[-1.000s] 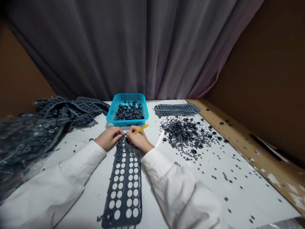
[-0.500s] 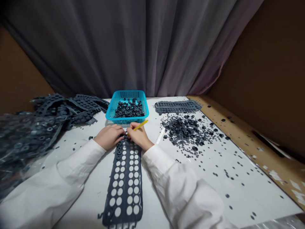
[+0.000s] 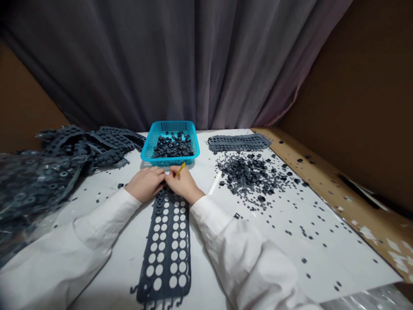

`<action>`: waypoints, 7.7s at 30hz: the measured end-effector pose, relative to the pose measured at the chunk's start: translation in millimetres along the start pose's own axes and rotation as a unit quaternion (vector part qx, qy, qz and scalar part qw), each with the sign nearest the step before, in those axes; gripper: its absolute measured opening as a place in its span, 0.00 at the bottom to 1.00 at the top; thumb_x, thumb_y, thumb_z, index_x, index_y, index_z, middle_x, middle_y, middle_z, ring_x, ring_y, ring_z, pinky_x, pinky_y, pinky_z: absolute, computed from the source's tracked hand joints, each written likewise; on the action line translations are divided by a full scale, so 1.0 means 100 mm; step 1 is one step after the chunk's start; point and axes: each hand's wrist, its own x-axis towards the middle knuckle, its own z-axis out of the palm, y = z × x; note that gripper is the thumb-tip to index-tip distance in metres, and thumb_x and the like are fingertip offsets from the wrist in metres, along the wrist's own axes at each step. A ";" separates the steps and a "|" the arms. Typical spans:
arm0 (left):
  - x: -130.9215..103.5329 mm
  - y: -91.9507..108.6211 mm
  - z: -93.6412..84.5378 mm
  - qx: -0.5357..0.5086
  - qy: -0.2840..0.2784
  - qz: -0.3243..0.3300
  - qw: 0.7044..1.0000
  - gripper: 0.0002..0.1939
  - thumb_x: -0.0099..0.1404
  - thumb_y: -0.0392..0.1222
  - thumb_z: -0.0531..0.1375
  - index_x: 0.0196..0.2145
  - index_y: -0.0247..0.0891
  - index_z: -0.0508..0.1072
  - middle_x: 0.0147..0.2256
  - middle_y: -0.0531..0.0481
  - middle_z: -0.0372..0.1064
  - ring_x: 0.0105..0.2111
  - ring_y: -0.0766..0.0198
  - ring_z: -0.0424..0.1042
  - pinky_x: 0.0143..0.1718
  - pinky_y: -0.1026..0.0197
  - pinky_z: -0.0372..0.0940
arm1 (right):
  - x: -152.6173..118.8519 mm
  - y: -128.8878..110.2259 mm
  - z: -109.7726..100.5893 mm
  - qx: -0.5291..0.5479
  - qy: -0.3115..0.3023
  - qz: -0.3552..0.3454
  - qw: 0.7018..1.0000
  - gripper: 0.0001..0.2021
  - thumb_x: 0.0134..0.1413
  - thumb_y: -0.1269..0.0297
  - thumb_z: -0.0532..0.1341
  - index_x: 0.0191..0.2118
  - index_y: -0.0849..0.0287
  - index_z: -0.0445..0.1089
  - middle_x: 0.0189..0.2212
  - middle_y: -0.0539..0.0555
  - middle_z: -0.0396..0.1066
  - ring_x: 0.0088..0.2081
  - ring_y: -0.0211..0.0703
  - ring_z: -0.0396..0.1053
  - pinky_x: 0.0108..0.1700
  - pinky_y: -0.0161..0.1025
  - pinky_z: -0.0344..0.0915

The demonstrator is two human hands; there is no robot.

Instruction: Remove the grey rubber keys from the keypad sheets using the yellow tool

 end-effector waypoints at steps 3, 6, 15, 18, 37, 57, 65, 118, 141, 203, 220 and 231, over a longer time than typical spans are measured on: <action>0.00 0.01 0.00 0.022 0.005 0.022 1.000 0.11 0.63 0.34 0.50 0.34 0.33 0.73 0.34 0.40 0.70 0.39 0.53 0.66 0.37 0.54 0.59 | 0.01 0.01 0.00 0.005 0.004 0.024 1.000 0.09 0.40 0.71 0.54 0.16 0.58 0.53 0.11 0.43 0.53 0.17 0.32 0.53 0.19 0.30 0.49; 0.01 0.00 0.06 -0.001 0.016 0.032 0.999 0.12 0.63 0.32 0.49 0.32 0.33 0.71 0.32 0.40 0.70 0.37 0.54 0.67 0.36 0.54 0.59 | 0.01 0.05 -0.01 0.017 0.006 0.051 0.999 0.08 0.42 0.70 0.53 0.17 0.57 0.53 0.11 0.43 0.55 0.15 0.32 0.55 0.17 0.29 0.51; -0.02 -0.20 0.24 -0.159 0.116 -0.066 0.978 0.10 0.65 0.37 0.47 0.33 0.36 0.68 0.31 0.46 0.69 0.34 0.61 0.67 0.36 0.59 0.62 | 0.00 0.06 -0.01 0.033 0.009 0.084 0.996 0.08 0.41 0.70 0.54 0.17 0.57 0.53 0.10 0.43 0.57 0.12 0.31 0.55 0.15 0.28 0.52; -0.04 -0.34 0.24 -0.311 0.193 -0.169 0.915 0.11 0.64 0.42 0.49 0.34 0.35 0.68 0.29 0.50 0.67 0.30 0.63 0.66 0.34 0.61 0.61 | -0.01 0.04 -0.01 0.037 0.010 0.093 0.995 0.08 0.42 0.70 0.54 0.18 0.57 0.54 0.10 0.43 0.57 0.12 0.31 0.56 0.14 0.28 0.52; -0.02 -0.15 -0.15 -0.903 0.075 -0.151 0.394 0.13 0.54 0.47 0.63 0.30 0.33 0.70 0.20 0.57 0.58 0.16 0.77 0.51 0.18 0.70 0.53 | -0.01 0.04 -0.03 0.042 0.011 0.106 0.993 0.07 0.41 0.68 0.53 0.18 0.57 0.54 0.10 0.43 0.58 0.12 0.32 0.57 0.14 0.28 0.53; 0.06 -0.51 0.18 -0.478 0.474 -0.349 0.652 0.19 0.47 0.46 0.65 0.36 0.34 0.75 0.29 0.47 0.73 0.25 0.68 0.66 0.27 0.66 0.59 | 0.01 0.04 -0.02 0.048 0.007 0.136 0.990 0.07 0.41 0.69 0.53 0.19 0.57 0.54 0.09 0.43 0.58 0.11 0.32 0.56 0.12 0.28 0.52; 0.03 -0.58 0.35 -0.313 0.462 -0.340 0.757 0.09 0.53 0.46 0.61 0.28 0.37 0.71 0.27 0.52 0.71 0.22 0.69 0.61 0.27 0.66 0.59 | 0.01 0.06 -0.02 0.050 0.010 0.131 0.990 0.07 0.41 0.68 0.53 0.18 0.57 0.54 0.10 0.43 0.59 0.12 0.32 0.56 0.13 0.28 0.52; -0.01 -0.18 0.23 -0.179 0.110 -0.196 0.958 0.05 0.59 0.39 0.55 0.31 0.40 0.71 0.32 0.48 0.70 0.32 0.59 0.68 0.30 0.62 0.58 | 0.01 -0.09 -0.13 0.053 0.048 0.051 0.996 0.06 0.43 0.68 0.52 0.19 0.57 0.55 0.13 0.44 0.61 0.15 0.33 0.59 0.17 0.29 0.54; 0.00 -0.30 0.13 -0.276 0.011 0.013 0.961 0.12 0.52 0.31 0.58 0.34 0.39 0.75 0.32 0.47 0.68 0.32 0.59 0.68 0.36 0.60 0.62 | -0.05 0.01 0.03 0.036 -0.006 0.044 0.998 0.08 0.44 0.69 0.53 0.19 0.58 0.54 0.12 0.44 0.59 0.15 0.32 0.58 0.18 0.28 0.54; -0.06 -0.17 0.27 -0.162 0.091 0.022 0.982 0.09 0.61 0.31 0.50 0.33 0.34 0.70 0.32 0.44 0.70 0.35 0.60 0.69 0.37 0.59 0.65 | -0.06 0.02 0.03 0.039 0.010 0.079 0.996 0.08 0.44 0.68 0.53 0.19 0.57 0.54 0.11 0.44 0.59 0.14 0.32 0.58 0.16 0.29 0.54; -0.05 -0.23 -0.07 -0.766 0.140 -0.177 0.602 0.16 0.44 0.45 0.67 0.31 0.34 0.75 0.22 0.54 0.67 0.19 0.73 0.61 0.24 0.67 0.57 | -0.06 0.06 0.03 0.059 0.000 0.096 0.994 0.07 0.44 0.67 0.52 0.20 0.57 0.54 0.11 0.43 0.60 0.13 0.32 0.58 0.14 0.28 0.53; -0.12 -0.05 -0.40 -0.819 0.097 -0.095 0.558 0.18 0.43 0.46 0.70 0.33 0.35 0.77 0.24 0.51 0.70 0.21 0.72 0.63 0.25 0.66 0.57 | -0.07 0.02 0.02 0.066 -0.002 0.098 0.993 0.08 0.45 0.66 0.53 0.20 0.57 0.54 0.11 0.44 0.59 0.13 0.32 0.57 0.15 0.29 0.53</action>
